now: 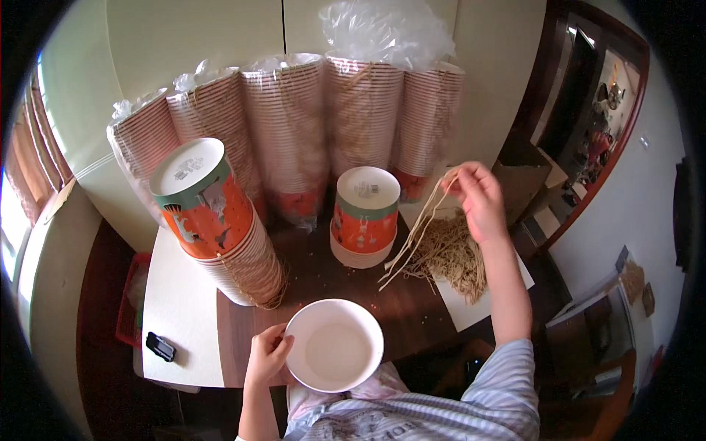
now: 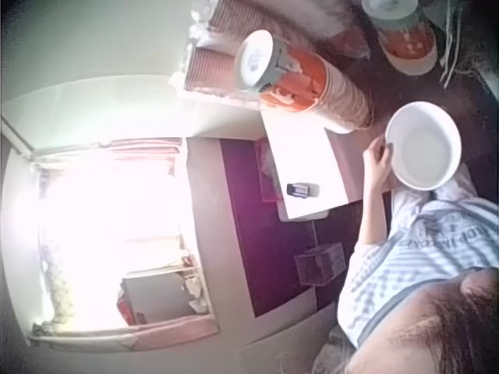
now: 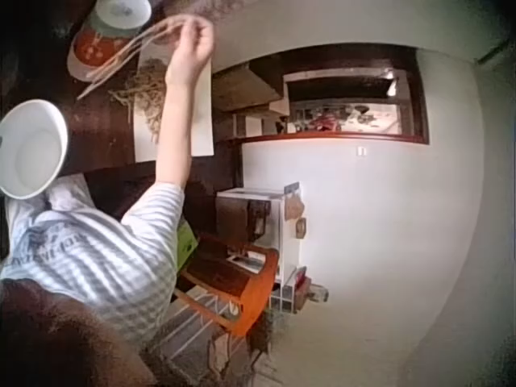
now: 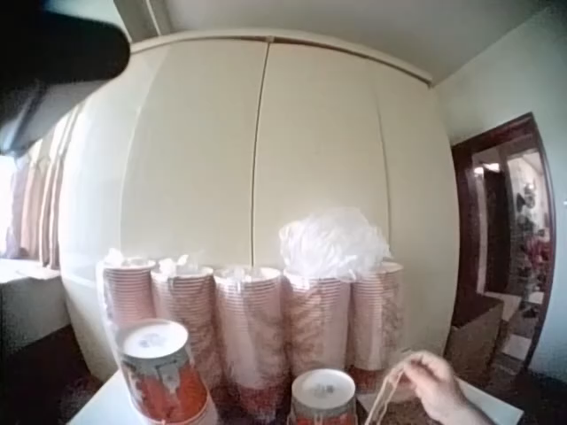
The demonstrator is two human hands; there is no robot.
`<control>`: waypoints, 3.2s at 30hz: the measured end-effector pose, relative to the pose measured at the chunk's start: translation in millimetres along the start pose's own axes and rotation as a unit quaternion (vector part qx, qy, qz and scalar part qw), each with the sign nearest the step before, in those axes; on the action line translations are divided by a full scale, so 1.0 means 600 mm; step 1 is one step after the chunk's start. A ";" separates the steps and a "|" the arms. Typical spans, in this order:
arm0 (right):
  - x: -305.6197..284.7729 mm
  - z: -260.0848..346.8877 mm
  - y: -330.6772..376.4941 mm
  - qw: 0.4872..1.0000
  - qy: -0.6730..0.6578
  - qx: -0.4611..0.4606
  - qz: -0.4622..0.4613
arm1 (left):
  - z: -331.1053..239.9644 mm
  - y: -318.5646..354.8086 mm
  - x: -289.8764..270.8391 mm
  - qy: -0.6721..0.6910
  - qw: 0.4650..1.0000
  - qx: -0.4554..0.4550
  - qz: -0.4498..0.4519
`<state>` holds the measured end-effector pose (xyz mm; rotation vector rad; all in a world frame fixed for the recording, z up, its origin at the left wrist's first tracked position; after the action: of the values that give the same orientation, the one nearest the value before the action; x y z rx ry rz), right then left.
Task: The person is attaching string handles to printed paper buckets at a workstation.
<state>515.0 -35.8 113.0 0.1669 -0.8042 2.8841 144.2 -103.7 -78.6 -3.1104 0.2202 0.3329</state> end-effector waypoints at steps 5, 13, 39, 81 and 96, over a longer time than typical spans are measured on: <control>-0.113 -0.203 0.101 0.923 0.328 0.199 0.007 | -0.005 -0.001 0.000 -0.008 1.000 0.021 0.008; -0.029 -0.281 0.228 0.817 0.538 0.070 0.198 | 0.008 0.004 -0.004 -0.016 1.000 0.015 0.013; 0.039 -0.341 0.217 0.783 0.531 -0.067 0.317 | 0.001 0.021 0.020 -0.045 0.999 0.021 -0.010; 0.282 -0.117 0.222 0.900 0.195 0.023 0.388 | -0.118 0.000 0.029 -0.088 0.979 0.182 -0.020; 0.305 -0.104 0.234 0.843 0.317 -0.263 0.347 | -0.116 0.013 0.022 -0.221 0.944 0.243 -0.041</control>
<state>307.1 -102.4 15.3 -1.3067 -1.6819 2.7655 170.7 -114.7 -13.1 -2.4736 0.1377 0.8179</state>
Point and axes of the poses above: each hand's wrist, its own y-axis away from the middle knuckle, its own x-axis out of the palm, z = x × y, the point moved 5 cm from there along -y, towards the middle knuckle, and after that the axes turned 1 degree about -y, right-handed, at the moved point
